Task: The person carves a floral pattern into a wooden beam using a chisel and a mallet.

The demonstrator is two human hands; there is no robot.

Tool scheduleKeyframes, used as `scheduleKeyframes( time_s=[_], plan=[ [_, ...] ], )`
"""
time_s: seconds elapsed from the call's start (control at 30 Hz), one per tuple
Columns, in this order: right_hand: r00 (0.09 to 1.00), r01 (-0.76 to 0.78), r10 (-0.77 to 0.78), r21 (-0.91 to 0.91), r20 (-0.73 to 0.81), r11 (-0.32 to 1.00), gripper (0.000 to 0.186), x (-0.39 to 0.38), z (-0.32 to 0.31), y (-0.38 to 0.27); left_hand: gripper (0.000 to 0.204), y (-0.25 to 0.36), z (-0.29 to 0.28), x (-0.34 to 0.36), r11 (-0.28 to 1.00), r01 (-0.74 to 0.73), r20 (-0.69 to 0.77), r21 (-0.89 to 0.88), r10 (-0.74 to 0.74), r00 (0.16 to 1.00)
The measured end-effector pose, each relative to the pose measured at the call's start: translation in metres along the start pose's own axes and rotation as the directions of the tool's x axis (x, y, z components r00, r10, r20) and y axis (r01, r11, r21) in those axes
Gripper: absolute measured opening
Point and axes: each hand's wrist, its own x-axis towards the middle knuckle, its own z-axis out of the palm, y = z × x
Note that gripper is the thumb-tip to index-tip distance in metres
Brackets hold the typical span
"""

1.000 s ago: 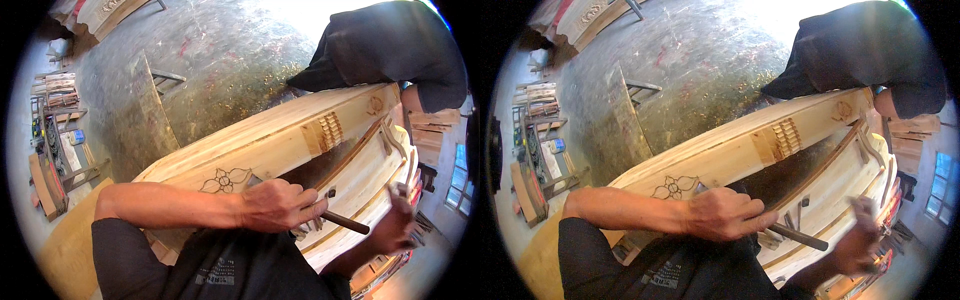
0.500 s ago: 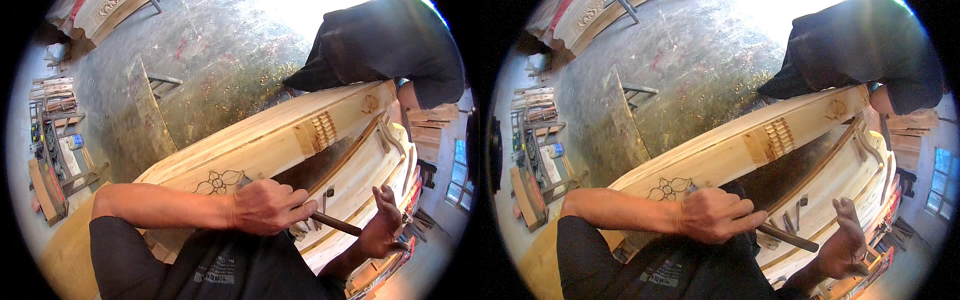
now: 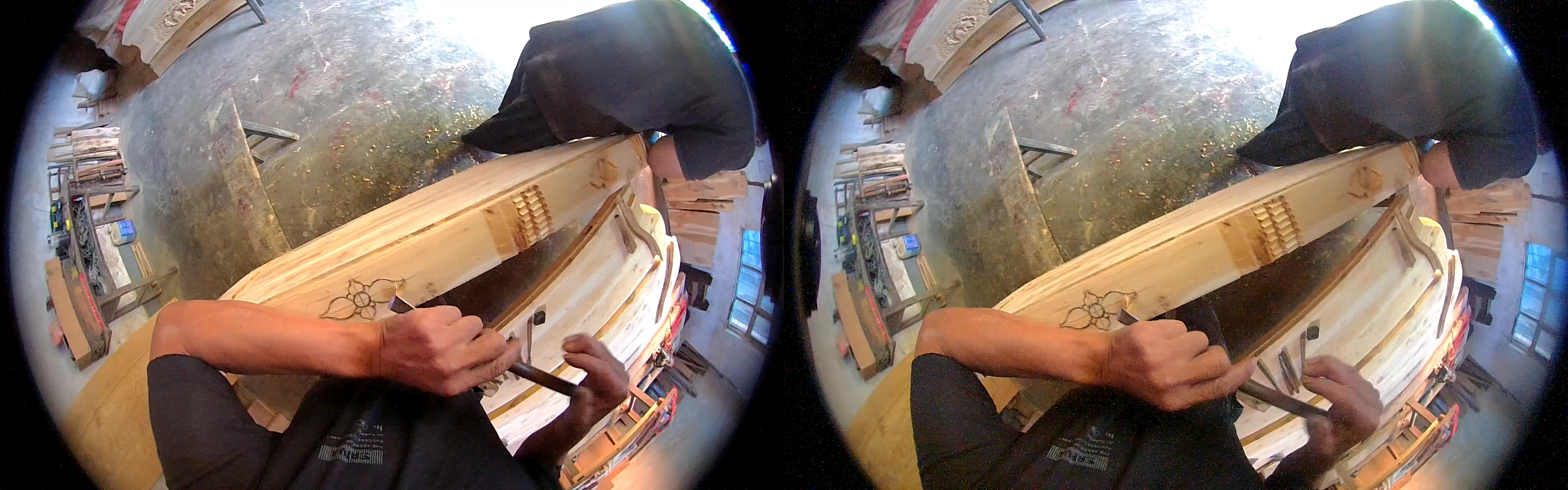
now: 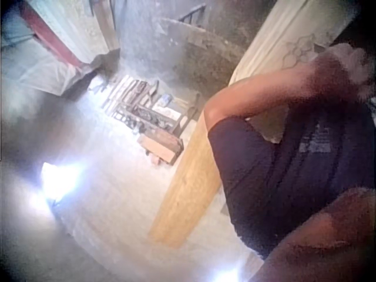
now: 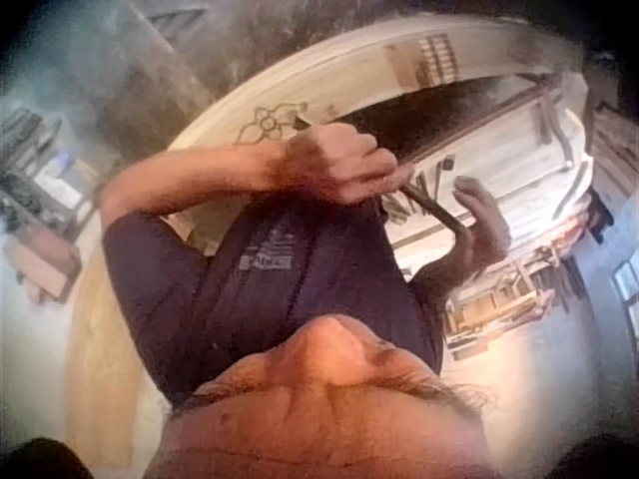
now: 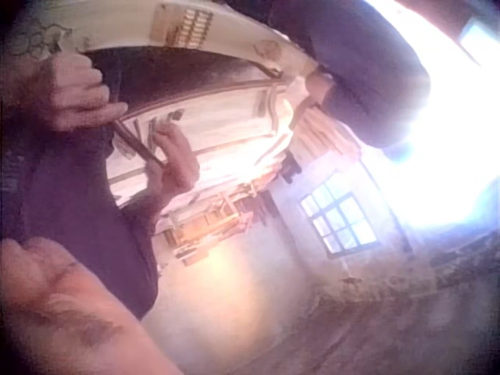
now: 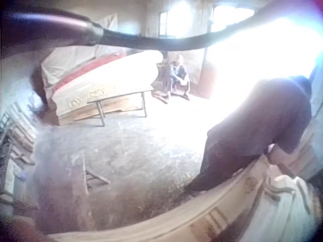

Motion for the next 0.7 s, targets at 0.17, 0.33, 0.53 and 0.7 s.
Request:
scheduleKeyframes(
  time_s=[0.17, 0.33, 0.53, 0.7],
  plan=[
    [0.948, -0.006, 0.086, -0.252, 0.305, 0.968, 0.049, -0.019, 0.005, -0.016, 0.037, 0.004, 0.011, -0.006, 0.999, -0.019, 0.025, -0.050, 0.020, 0.999],
    [0.929, -0.067, 0.162, -0.278, 0.332, 0.958, 0.049, -0.021, 0.011, -0.027, 0.034, 0.006, 0.007, -0.004, 0.996, 0.005, 0.077, -0.085, 0.002, 0.997],
    [0.877, -0.108, 0.253, -0.345, 0.408, 0.933, 0.044, -0.016, 0.004, -0.024, 0.035, 0.005, 0.012, -0.007, 0.988, 0.022, 0.077, -0.154, -0.010, 0.997],
    [0.893, -0.151, 0.238, -0.245, 0.381, 0.958, 0.042, -0.016, 0.006, -0.013, 0.035, 0.005, 0.013, -0.007, 0.988, 0.035, 0.125, -0.148, -0.017, 0.992]
  ],
)
